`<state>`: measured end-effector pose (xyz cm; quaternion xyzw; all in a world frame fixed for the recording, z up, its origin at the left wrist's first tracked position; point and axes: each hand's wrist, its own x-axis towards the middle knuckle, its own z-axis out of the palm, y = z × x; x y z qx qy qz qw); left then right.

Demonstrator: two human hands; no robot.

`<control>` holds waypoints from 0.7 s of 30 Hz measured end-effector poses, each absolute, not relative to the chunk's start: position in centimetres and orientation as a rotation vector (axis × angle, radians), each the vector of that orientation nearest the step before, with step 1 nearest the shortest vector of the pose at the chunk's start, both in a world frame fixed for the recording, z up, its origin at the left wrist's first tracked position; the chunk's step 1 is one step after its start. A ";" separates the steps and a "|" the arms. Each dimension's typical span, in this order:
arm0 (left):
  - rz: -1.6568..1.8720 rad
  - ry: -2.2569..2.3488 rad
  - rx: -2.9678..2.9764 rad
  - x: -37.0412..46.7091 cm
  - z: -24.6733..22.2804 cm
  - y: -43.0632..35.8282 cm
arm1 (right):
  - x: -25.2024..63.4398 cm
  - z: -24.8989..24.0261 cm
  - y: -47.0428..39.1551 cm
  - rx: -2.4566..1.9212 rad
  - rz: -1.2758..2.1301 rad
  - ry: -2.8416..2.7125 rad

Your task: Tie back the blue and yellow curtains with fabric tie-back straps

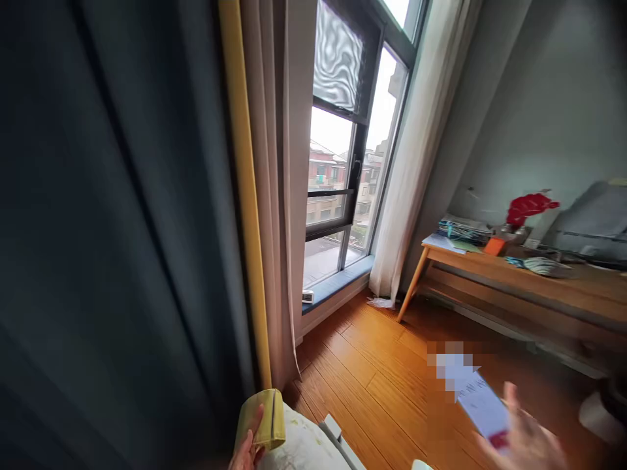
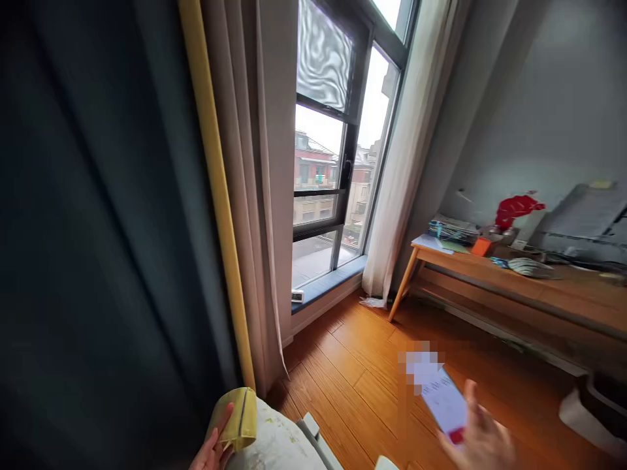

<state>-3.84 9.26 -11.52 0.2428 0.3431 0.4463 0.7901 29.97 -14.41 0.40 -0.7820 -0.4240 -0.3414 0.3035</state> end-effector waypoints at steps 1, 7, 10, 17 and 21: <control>0.934 0.713 0.517 -3.5 -11.3 9.0 | 28.3 1.6 -13.4 -2.146 -0.931 -1.115; 0.833 0.570 0.520 -3.3 -9.9 7.9 | 19.1 8.8 -5.0 -2.030 -0.893 -1.395; 0.873 0.556 0.535 -3.9 -10.1 7.7 | 16.3 10.3 -2.4 -1.837 -0.900 -1.538; 0.930 0.456 0.436 -4.9 -10.0 7.7 | 13.9 10.9 -0.1 -1.645 -0.884 -1.660; 0.906 0.469 0.373 -5.2 -8.9 7.6 | 13.3 11.3 -0.1 -1.660 -0.872 -1.649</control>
